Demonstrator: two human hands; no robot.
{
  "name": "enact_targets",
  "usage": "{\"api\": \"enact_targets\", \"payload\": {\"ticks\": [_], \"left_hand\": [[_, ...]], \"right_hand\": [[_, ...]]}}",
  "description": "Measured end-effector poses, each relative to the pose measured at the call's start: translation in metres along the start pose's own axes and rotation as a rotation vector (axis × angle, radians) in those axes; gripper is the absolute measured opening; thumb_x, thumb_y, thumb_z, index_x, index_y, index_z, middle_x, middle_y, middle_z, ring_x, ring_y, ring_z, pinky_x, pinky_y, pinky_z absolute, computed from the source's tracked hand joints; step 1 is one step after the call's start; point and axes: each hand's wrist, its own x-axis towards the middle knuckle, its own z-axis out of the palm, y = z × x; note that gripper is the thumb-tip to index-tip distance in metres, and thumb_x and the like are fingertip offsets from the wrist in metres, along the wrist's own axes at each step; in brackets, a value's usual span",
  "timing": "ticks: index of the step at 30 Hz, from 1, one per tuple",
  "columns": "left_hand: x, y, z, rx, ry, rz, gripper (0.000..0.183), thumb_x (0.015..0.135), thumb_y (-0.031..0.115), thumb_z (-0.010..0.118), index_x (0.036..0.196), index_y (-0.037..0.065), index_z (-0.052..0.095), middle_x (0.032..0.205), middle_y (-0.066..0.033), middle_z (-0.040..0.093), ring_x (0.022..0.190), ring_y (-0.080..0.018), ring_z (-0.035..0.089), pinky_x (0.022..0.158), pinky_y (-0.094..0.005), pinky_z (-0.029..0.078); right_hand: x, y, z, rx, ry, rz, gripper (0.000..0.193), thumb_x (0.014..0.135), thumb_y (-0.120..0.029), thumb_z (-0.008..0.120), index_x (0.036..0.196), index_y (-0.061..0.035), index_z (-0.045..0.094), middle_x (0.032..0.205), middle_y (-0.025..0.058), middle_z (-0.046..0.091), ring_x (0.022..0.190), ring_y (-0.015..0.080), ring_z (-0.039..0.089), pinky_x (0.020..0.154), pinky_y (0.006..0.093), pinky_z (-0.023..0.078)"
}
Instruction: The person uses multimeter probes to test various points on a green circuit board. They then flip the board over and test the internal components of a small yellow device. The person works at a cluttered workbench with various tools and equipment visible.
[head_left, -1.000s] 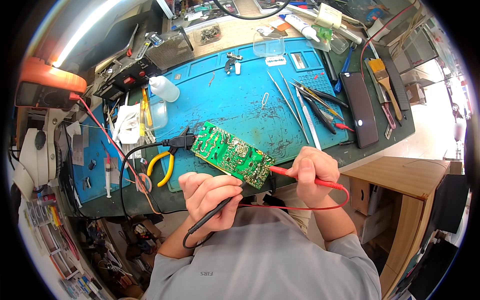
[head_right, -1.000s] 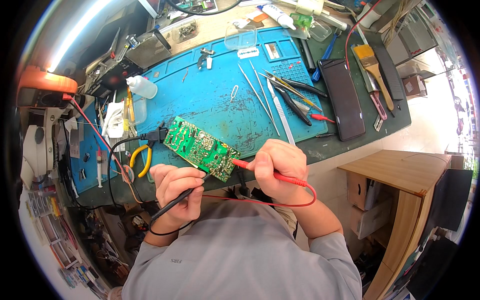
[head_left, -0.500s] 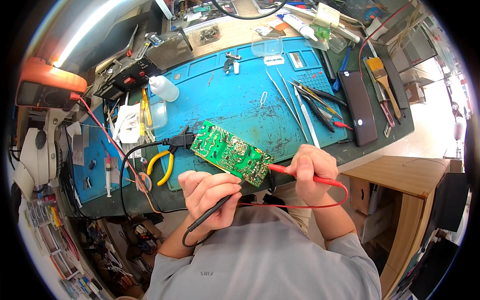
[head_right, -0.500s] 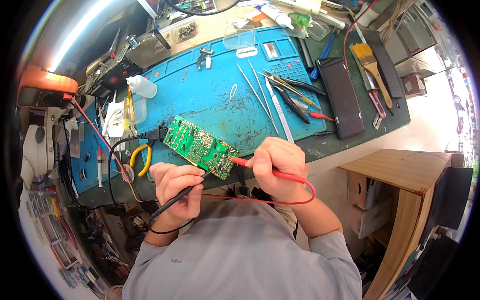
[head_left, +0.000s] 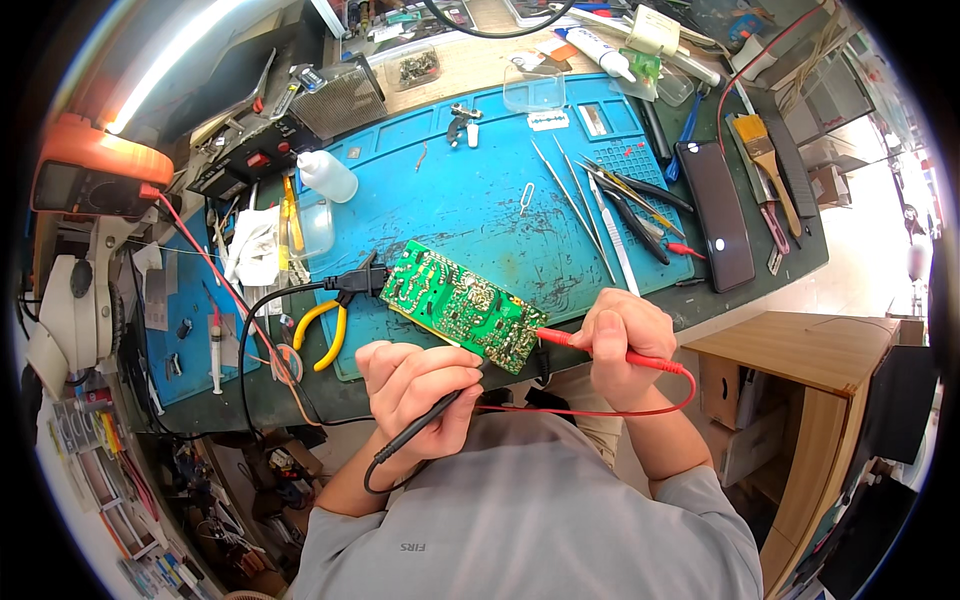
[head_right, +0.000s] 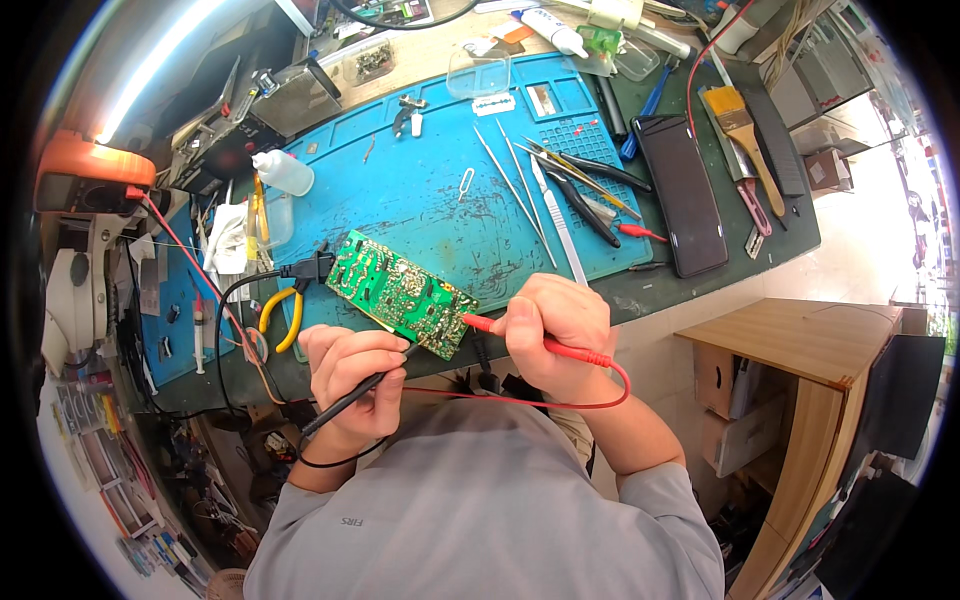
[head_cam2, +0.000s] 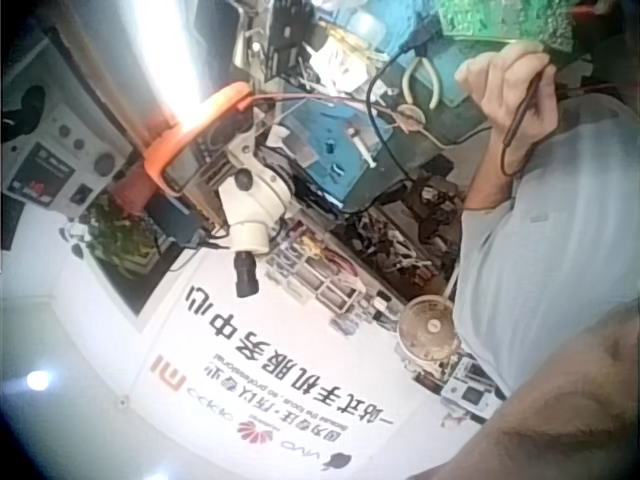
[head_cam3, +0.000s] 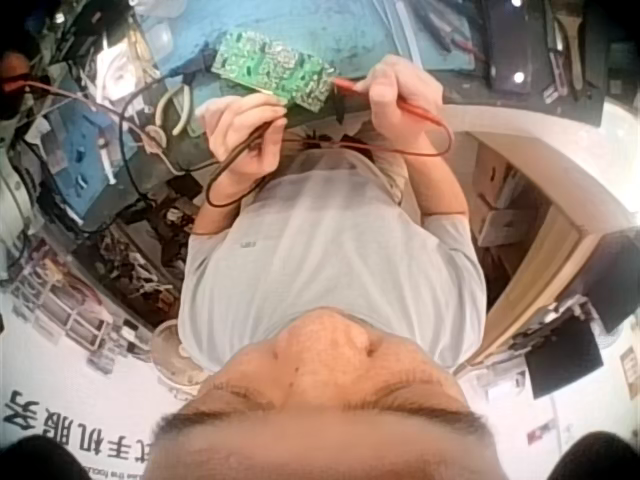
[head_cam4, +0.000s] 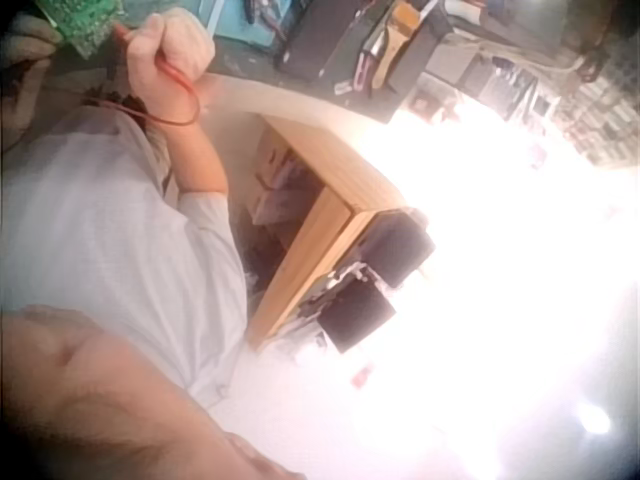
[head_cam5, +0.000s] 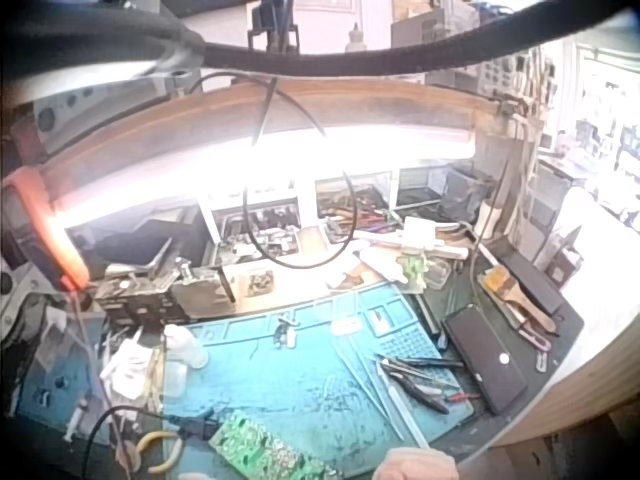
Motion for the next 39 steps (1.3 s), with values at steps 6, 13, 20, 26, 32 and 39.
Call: {"api": "enact_targets", "payload": {"ticks": [6,13,20,26,32,39], "left_hand": [[-0.0007,-0.0008,-0.0001,0.0,-0.002,0.0,0.016,0.081,0.015,0.075,0.095,0.015,0.067,0.095,0.0039,0.074,0.079,-0.0181,0.055,0.08,-0.0348,0.035],[-0.0012,-0.0009,0.0008,-0.007,0.005,-0.002,0.016,0.081,0.016,0.075,0.094,0.015,0.067,0.095,0.004,0.074,0.079,-0.018,0.055,0.08,-0.0349,0.035],[-0.0019,-0.0018,0.0004,-0.015,-0.001,-0.002,0.012,0.085,0.017,0.074,0.094,0.015,0.066,0.095,0.0033,0.074,0.079,-0.0181,0.054,0.08,-0.0356,0.035],[-0.0017,-0.0016,-0.0017,-0.016,-0.023,0.005,0.011,0.09,0.018,0.071,0.095,0.014,0.064,0.096,0.0017,0.074,0.079,-0.019,0.054,0.082,-0.0373,0.035],[-0.0017,-0.0017,-0.0014,-0.016,-0.023,0.006,0.01,0.09,0.019,0.071,0.095,0.014,0.064,0.095,0.0019,0.074,0.079,-0.0189,0.053,0.081,-0.0373,0.034],[-0.0023,-0.0017,-0.0005,-0.022,-0.001,-0.003,0.011,0.086,0.018,0.074,0.094,0.015,0.067,0.096,0.0044,0.074,0.079,-0.0172,0.054,0.079,-0.035,0.034]], "right_hand": [[-0.001,0.0012,-0.0004,-0.001,-0.007,0.007,0.032,0.089,-0.003,0.048,0.059,-0.0006,0.055,0.054,0.0059,0.056,0.047,0.0123,0.052,0.044,0.0271,0.043],[-0.0044,0.0036,-0.003,0.045,-0.003,0.04,0.021,0.084,0.002,0.056,0.064,-0.0016,0.06,0.059,0.0068,0.061,0.049,0.0179,0.054,0.047,0.0318,0.044],[-0.0017,0.0022,-0.0028,0.0,-0.018,0.011,0.022,0.085,0.001,0.054,0.064,-0.0024,0.058,0.059,0.0052,0.063,0.049,0.0164,0.054,0.047,0.0317,0.045],[-0.0008,0.001,-0.0019,0.006,-0.011,0.005,0.022,0.085,0.001,0.054,0.064,-0.0025,0.058,0.058,0.0053,0.063,0.048,0.0162,0.054,0.046,0.0316,0.044],[-0.0015,0.0017,-0.0012,0.007,0.001,0.007,0.023,0.085,0.001,0.053,0.063,-0.0027,0.058,0.057,0.0054,0.062,0.047,0.0162,0.053,0.045,0.0312,0.044],[-0.0004,0.0034,0.0006,0.025,-0.008,-0.057,0.029,0.091,-0.003,0.048,0.063,-0.0007,0.054,0.056,0.0076,0.057,0.047,0.0125,0.047,0.043,0.0263,0.035]]}}
